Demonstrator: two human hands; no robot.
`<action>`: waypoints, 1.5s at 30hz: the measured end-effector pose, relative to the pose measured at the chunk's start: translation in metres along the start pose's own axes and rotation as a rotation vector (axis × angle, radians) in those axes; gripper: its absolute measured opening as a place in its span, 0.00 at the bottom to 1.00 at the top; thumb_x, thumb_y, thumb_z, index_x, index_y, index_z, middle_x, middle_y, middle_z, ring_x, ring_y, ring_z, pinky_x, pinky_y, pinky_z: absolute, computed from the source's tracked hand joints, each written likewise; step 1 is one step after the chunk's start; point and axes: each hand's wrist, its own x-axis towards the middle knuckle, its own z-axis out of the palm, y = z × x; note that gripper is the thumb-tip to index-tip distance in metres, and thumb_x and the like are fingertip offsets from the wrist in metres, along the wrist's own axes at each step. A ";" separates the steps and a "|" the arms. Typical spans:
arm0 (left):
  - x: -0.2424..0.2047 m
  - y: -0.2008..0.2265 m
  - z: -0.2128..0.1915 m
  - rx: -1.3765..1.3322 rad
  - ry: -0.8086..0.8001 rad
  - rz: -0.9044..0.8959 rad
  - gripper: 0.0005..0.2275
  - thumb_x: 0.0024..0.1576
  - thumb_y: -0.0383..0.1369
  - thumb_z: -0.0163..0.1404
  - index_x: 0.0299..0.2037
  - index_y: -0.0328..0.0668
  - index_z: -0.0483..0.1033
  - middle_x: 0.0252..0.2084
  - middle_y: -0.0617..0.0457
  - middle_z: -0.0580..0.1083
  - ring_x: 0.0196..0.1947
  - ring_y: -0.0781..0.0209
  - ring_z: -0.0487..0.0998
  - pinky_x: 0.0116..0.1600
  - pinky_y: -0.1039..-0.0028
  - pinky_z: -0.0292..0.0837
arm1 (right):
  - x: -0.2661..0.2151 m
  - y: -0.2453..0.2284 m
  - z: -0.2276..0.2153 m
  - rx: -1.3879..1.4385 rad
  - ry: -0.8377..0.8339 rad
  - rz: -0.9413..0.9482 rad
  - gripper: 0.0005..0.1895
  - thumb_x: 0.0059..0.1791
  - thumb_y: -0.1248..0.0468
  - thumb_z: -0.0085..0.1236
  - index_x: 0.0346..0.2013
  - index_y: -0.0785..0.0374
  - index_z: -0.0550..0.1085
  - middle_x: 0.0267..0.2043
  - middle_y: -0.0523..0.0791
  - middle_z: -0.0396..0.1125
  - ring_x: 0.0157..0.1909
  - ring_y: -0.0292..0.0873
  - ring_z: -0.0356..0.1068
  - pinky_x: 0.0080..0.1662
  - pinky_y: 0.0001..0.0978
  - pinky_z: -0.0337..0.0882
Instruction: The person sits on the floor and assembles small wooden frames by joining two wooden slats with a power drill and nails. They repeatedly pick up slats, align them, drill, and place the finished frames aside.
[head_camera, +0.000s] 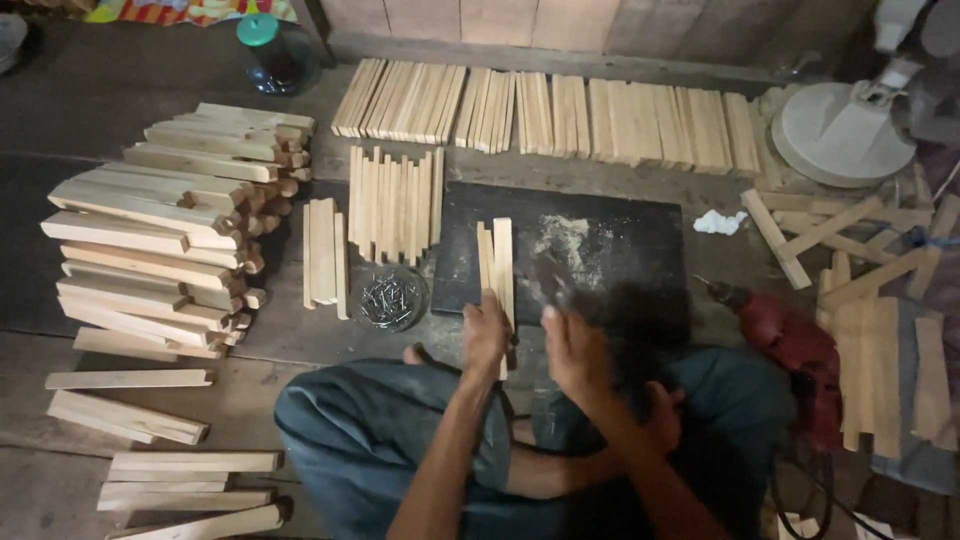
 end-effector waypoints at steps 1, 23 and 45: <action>-0.005 0.006 -0.003 0.128 -0.003 -0.007 0.26 0.65 0.57 0.41 0.46 0.37 0.69 0.34 0.38 0.74 0.34 0.42 0.78 0.40 0.54 0.71 | 0.005 -0.015 0.001 -0.079 -0.088 0.136 0.33 0.59 0.35 0.31 0.43 0.55 0.78 0.28 0.51 0.75 0.34 0.54 0.79 0.37 0.49 0.76; 0.050 -0.075 -0.013 0.394 0.466 0.539 0.23 0.57 0.54 0.61 0.43 0.42 0.73 0.35 0.40 0.76 0.42 0.36 0.81 0.42 0.52 0.76 | 0.042 0.021 -0.014 -0.523 0.479 -0.473 0.20 0.60 0.58 0.54 0.27 0.66 0.73 0.20 0.58 0.67 0.25 0.64 0.73 0.26 0.53 0.69; -0.323 -0.009 -0.243 0.513 1.029 0.107 0.18 0.69 0.39 0.42 0.24 0.50 0.71 0.18 0.63 0.67 0.14 0.71 0.65 0.15 0.76 0.62 | 0.081 0.201 -0.050 -0.616 0.223 -0.475 0.25 0.75 0.50 0.58 0.46 0.66 0.85 0.37 0.58 0.76 0.41 0.64 0.74 0.43 0.53 0.71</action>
